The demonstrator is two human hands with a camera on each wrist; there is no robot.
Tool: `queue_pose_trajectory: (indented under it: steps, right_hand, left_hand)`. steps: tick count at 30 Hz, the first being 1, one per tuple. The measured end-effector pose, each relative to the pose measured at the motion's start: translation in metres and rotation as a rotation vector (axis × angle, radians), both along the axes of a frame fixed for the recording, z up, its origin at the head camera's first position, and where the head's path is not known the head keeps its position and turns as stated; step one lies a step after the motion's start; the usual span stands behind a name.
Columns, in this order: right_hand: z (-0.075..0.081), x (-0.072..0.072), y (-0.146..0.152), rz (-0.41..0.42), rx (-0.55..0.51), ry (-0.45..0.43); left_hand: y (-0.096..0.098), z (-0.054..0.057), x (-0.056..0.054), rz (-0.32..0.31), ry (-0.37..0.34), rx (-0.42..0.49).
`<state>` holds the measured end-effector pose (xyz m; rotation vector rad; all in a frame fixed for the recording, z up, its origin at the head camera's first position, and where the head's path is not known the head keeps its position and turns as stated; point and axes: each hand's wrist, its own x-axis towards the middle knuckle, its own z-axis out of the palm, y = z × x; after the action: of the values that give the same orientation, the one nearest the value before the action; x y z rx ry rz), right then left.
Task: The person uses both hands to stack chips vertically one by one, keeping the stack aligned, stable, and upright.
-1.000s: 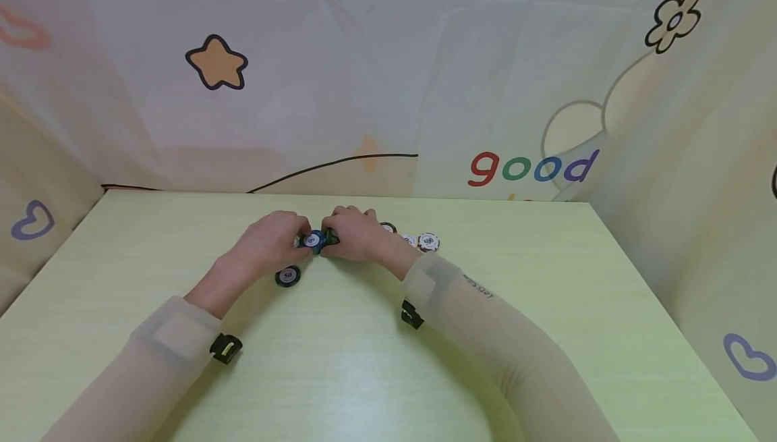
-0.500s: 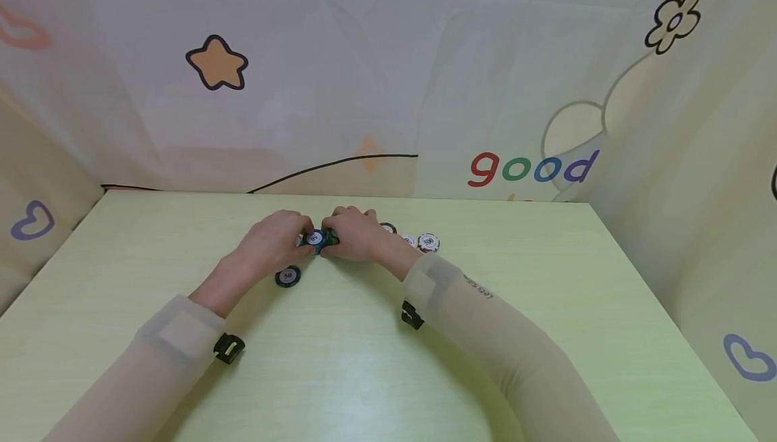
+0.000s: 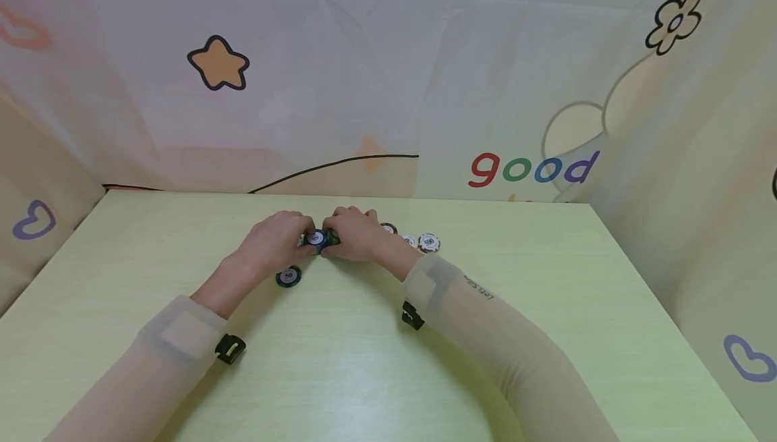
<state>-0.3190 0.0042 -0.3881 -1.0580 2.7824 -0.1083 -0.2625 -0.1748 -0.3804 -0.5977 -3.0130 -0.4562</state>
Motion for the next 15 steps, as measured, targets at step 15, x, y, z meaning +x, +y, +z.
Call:
queue_pose_trajectory:
  steps: [15]
  right_hand:
    - [0.000,0.000,0.000,0.003,-0.002,-0.017]
  left_hand:
    - [-0.003,0.020,0.017,0.112,-0.256,-0.159]
